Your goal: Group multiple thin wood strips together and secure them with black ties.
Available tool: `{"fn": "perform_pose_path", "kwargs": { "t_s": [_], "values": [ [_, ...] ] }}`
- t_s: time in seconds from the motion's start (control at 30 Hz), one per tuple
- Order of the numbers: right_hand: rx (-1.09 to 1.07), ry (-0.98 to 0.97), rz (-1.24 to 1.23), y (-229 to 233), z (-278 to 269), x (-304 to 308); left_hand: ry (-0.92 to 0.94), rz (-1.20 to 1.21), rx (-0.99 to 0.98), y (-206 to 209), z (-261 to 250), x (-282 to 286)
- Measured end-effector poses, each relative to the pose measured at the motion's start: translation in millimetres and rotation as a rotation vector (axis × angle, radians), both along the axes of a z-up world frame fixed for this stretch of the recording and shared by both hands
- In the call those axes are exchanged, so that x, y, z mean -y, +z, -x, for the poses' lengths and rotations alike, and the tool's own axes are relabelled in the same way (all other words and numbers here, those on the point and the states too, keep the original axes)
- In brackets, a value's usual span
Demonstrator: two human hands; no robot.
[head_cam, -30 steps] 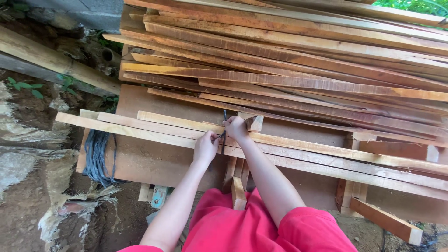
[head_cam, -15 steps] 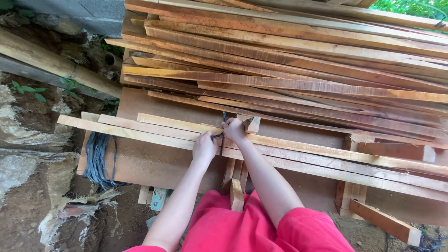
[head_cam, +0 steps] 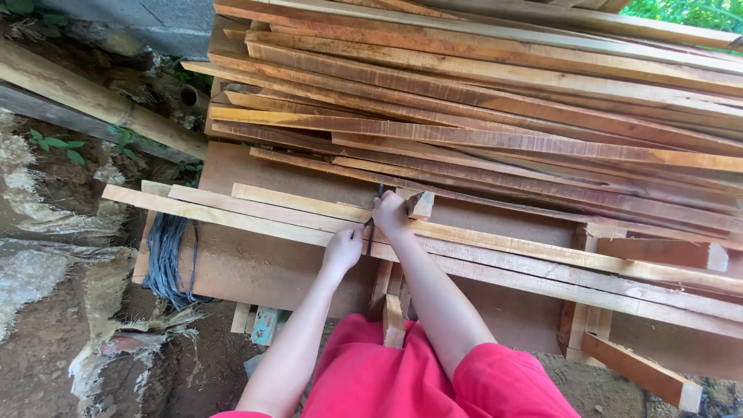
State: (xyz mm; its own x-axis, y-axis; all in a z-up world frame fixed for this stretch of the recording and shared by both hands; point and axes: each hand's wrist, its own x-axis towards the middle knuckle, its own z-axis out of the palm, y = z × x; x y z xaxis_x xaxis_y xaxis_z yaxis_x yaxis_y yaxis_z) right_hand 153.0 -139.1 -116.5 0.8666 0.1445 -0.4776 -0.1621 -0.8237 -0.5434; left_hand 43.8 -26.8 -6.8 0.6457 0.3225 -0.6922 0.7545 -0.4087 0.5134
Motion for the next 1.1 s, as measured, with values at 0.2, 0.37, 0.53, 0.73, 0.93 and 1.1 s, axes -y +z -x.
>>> {"fn": "perform_pose_path", "kwargs": {
  "t_s": [0.2,0.37,0.53,0.73,0.93,1.1],
  "values": [
    [0.014,0.109,0.105,-11.9,-9.4,-0.7,0.005,-0.030,0.160,48.5,9.5,-2.6],
    [-0.026,0.130,0.132,-22.7,-15.2,-3.1,0.108,-0.017,0.335,48.5,5.0,-10.5],
    [-0.033,0.116,0.148,-25.7,-14.7,-1.9,0.444,0.487,0.416,53.4,-18.4,-7.4],
    [-0.049,0.038,0.022,-23.3,-13.1,1.0,0.329,0.578,0.454,-18.3,-19.8,-12.6],
    [-0.027,0.112,0.124,-14.0,-13.1,-0.3,0.132,0.034,0.564,-49.1,-21.7,-2.7],
    [-0.128,0.128,0.132,-29.6,-15.6,1.1,0.063,-0.202,0.393,-48.4,-19.0,-1.4]
  ]
}}
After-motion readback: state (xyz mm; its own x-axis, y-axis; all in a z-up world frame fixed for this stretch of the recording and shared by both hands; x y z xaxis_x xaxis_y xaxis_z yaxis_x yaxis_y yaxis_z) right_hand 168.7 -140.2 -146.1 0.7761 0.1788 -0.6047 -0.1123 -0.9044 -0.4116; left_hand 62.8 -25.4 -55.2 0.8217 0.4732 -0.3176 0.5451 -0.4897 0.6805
